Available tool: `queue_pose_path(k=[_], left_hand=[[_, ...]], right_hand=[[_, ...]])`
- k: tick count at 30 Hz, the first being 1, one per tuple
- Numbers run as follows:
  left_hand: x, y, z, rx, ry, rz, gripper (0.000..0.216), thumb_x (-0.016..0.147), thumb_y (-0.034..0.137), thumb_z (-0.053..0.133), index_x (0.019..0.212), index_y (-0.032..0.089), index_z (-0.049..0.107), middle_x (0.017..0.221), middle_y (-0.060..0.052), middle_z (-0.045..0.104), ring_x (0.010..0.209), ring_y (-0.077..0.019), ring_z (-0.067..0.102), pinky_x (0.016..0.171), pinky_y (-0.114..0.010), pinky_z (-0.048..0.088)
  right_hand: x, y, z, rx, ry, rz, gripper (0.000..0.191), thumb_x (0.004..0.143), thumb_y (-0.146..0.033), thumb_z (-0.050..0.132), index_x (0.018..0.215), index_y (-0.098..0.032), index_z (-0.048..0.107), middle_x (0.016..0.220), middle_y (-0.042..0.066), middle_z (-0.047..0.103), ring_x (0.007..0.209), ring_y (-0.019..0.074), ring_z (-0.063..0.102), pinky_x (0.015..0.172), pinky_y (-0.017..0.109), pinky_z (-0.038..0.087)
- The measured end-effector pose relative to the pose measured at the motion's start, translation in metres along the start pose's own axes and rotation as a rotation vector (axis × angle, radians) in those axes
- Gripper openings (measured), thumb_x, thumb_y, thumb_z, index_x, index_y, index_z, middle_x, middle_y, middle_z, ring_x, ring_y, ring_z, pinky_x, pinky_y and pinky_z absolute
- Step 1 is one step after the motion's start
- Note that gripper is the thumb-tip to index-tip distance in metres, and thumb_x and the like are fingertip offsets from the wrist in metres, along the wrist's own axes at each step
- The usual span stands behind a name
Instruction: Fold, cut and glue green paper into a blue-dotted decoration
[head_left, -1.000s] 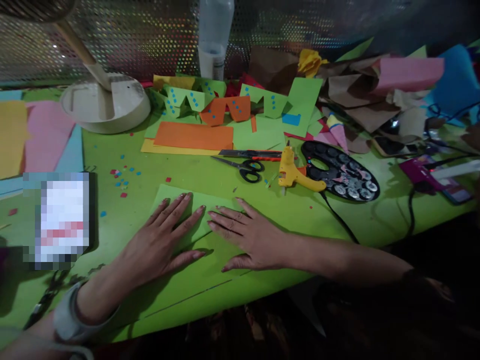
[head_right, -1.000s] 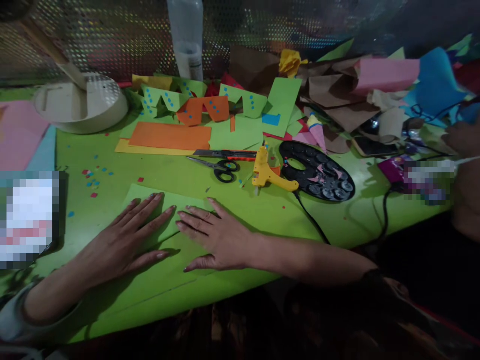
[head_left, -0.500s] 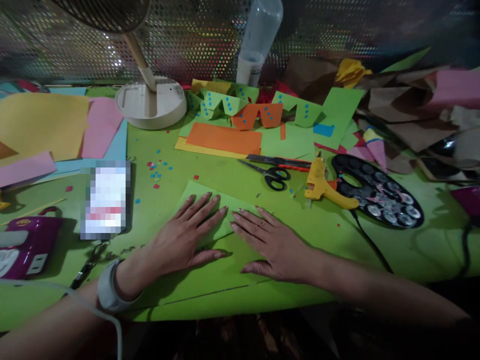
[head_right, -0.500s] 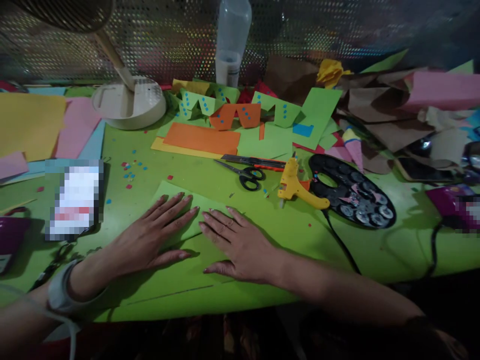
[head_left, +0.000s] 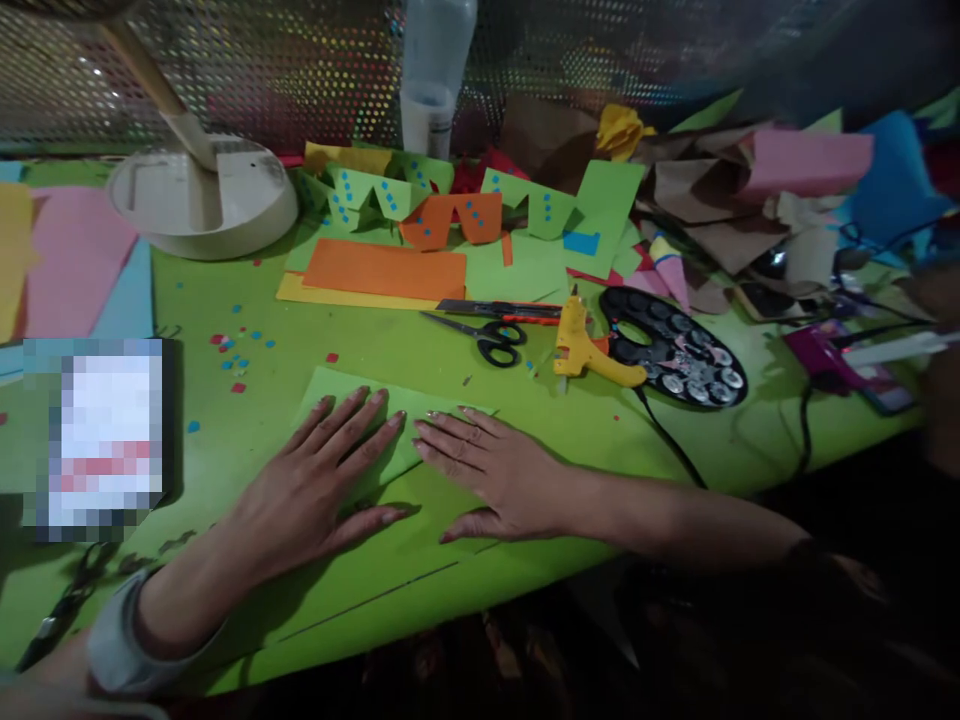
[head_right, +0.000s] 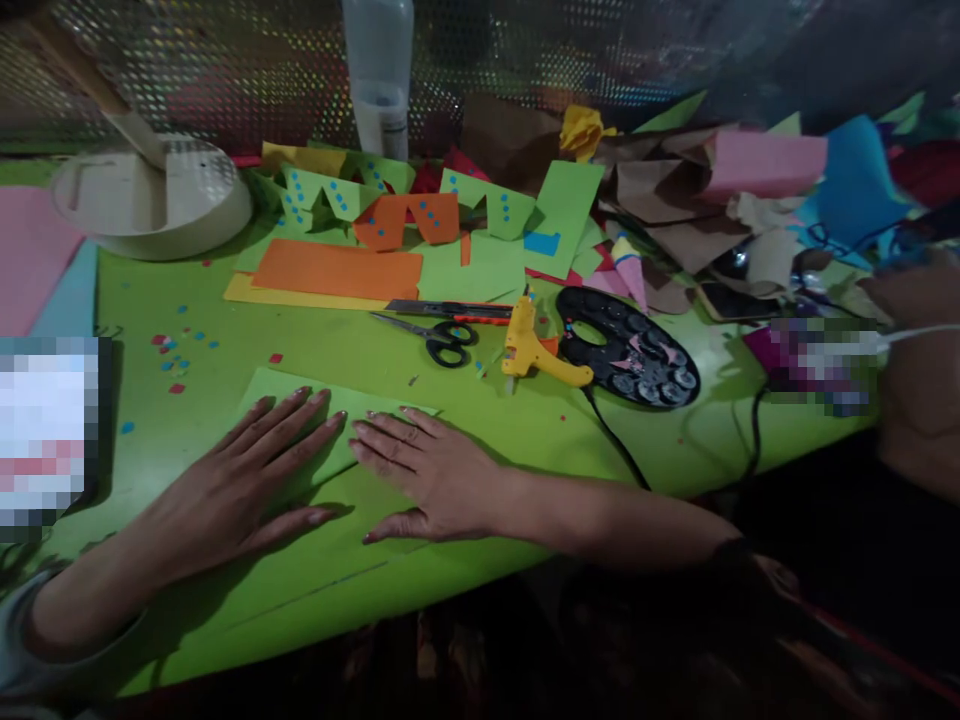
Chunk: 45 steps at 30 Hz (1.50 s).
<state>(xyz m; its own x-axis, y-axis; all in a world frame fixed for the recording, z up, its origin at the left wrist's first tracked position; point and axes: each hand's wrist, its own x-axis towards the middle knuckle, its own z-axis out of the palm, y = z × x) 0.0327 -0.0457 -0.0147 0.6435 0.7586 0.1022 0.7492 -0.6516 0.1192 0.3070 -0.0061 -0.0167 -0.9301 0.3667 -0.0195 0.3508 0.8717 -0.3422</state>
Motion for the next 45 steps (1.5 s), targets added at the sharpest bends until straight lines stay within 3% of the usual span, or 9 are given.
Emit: queue_pose_path(k=[11,21,25,29,33,45], left_hand=[[0.000,-0.001,-0.001,-0.026,-0.003,-0.011,0.092,0.087,0.063,0.055,0.159,0.027,0.012,0.163,-0.010,0.024,0.148,-0.0341,0.024,0.122,-0.050,0.020],[0.001,0.003,-0.006,-0.018,-0.066,-0.047,0.085,0.088,0.070,0.047,0.153,0.016,0.034,0.160,-0.017,0.029,0.149,-0.0349,0.023,0.121,-0.052,0.020],[0.002,0.005,-0.010,-0.025,-0.107,-0.053,0.085,0.087,0.074,0.044,0.154,0.022,0.033,0.161,-0.015,0.027,0.149,-0.0355,0.022,0.120,-0.054,0.020],[0.001,0.007,-0.015,-0.031,-0.131,-0.010,0.089,0.080,0.080,0.046,0.155,0.034,0.028,0.165,-0.013,0.016,0.150,-0.0392,0.016,0.118,-0.059,0.018],[-0.001,0.007,-0.016,-0.044,-0.111,0.033,0.099,0.070,0.085,0.051,0.154,0.037,0.029,0.166,-0.012,0.008,0.149,-0.0441,0.014,0.116,-0.063,0.017],[-0.003,0.004,-0.018,-0.028,-0.102,0.109,0.099,0.067,0.083,0.057,0.152,0.038,0.034,0.165,-0.012,0.017,0.148,-0.0460,0.015,0.114,-0.066,0.017]], right_hand=[[-0.004,-0.001,-0.004,0.023,-0.008,0.032,0.089,0.094,-0.070,0.035,0.155,-0.007,0.022,0.163,0.014,0.021,0.153,0.0249,0.009,0.125,0.048,0.009],[-0.007,-0.003,-0.004,-0.038,0.001,0.090,0.090,0.093,-0.072,0.032,0.154,-0.006,0.026,0.162,0.014,0.022,0.151,0.0263,0.019,0.124,0.046,0.015],[-0.006,-0.003,-0.001,-0.070,0.042,0.086,0.088,0.093,-0.071,0.035,0.154,-0.008,0.028,0.160,0.016,0.028,0.149,0.0277,0.024,0.123,0.049,0.020],[-0.006,-0.003,0.001,-0.087,0.044,0.081,0.087,0.093,-0.070,0.037,0.153,-0.007,0.031,0.159,0.017,0.030,0.149,0.0291,0.026,0.121,0.051,0.025],[-0.005,-0.003,0.001,-0.093,0.049,0.084,0.087,0.093,-0.069,0.039,0.154,-0.008,0.029,0.159,0.017,0.030,0.148,0.0290,0.026,0.121,0.050,0.025],[-0.002,-0.005,-0.003,-0.108,0.001,0.108,0.085,0.095,-0.068,0.033,0.153,-0.007,0.030,0.160,0.015,0.026,0.150,0.0275,0.022,0.123,0.048,0.020]])
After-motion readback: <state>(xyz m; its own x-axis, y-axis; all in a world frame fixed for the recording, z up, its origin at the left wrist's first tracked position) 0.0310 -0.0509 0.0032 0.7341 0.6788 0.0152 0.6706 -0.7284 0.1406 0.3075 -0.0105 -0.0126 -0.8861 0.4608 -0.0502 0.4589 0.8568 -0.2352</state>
